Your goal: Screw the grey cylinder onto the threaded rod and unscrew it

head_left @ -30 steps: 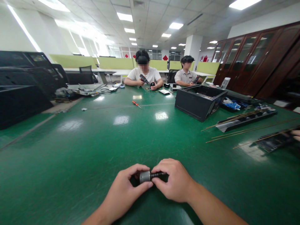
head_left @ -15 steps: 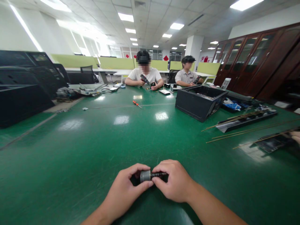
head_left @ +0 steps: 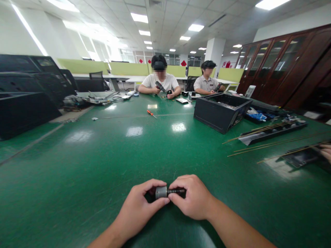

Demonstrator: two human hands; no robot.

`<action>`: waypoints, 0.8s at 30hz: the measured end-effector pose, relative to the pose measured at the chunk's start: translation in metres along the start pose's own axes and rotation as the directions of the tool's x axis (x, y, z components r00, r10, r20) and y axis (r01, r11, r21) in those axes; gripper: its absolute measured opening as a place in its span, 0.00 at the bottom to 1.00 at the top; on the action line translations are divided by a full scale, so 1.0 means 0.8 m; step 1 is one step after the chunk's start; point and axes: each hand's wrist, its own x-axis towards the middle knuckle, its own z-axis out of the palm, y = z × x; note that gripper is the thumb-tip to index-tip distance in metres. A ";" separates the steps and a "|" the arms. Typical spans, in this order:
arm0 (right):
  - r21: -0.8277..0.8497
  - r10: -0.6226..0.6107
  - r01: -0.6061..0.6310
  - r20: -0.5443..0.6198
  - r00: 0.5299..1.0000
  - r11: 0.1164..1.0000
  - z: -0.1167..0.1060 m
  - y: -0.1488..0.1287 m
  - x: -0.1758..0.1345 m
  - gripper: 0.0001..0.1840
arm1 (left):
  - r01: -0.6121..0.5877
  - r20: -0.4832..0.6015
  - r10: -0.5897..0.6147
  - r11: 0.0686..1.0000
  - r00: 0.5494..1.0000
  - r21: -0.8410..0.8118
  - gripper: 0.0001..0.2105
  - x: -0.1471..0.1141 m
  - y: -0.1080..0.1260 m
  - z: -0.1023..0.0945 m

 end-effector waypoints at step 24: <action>0.018 0.020 -0.020 0.007 1.000 1.000 -0.002 0.000 0.000 0.04 | 0.016 -0.009 -0.016 1.000 1.000 0.000 0.12 -0.002 0.004 -0.001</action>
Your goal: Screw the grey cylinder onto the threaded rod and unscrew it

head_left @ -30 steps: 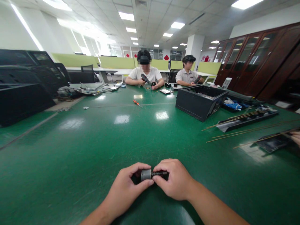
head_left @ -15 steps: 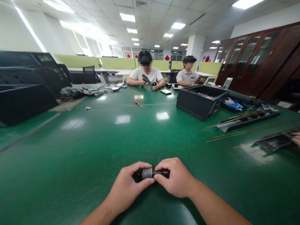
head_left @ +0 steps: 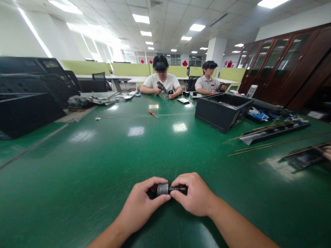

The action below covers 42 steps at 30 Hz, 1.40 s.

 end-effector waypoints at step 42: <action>-0.030 0.005 -0.005 -0.005 1.000 1.000 -0.001 0.002 -0.001 0.03 | 0.001 -0.037 -0.001 1.000 0.999 0.004 0.11 0.002 0.002 0.001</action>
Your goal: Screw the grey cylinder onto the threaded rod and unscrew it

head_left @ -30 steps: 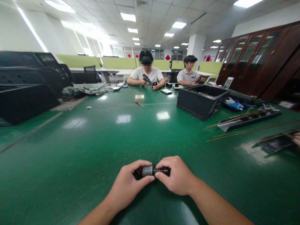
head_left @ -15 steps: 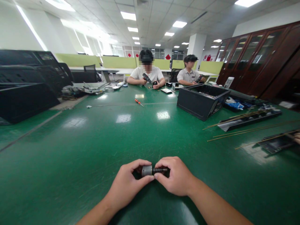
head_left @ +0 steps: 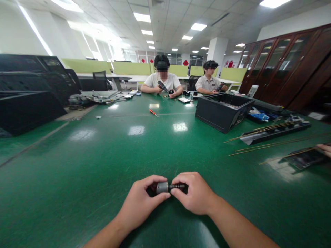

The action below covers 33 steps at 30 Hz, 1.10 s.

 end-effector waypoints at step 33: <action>-0.025 0.001 -0.001 -0.008 1.000 1.000 -0.004 0.005 -0.001 0.03 | 0.021 -0.024 -0.022 1.000 0.999 -0.009 0.12 0.000 0.001 0.000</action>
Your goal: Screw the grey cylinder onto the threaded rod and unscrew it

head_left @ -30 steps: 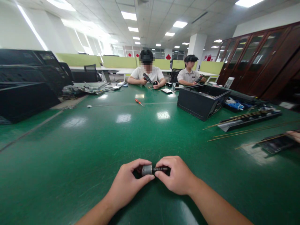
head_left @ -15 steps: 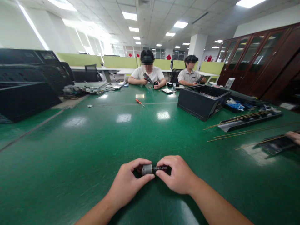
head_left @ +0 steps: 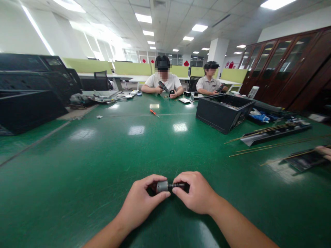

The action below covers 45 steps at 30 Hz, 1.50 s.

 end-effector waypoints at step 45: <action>0.013 0.036 -0.035 -0.025 0.999 0.999 -0.005 0.001 0.002 0.03 | 0.011 -0.055 -0.014 0.998 0.998 -0.063 0.16 0.000 -0.011 0.002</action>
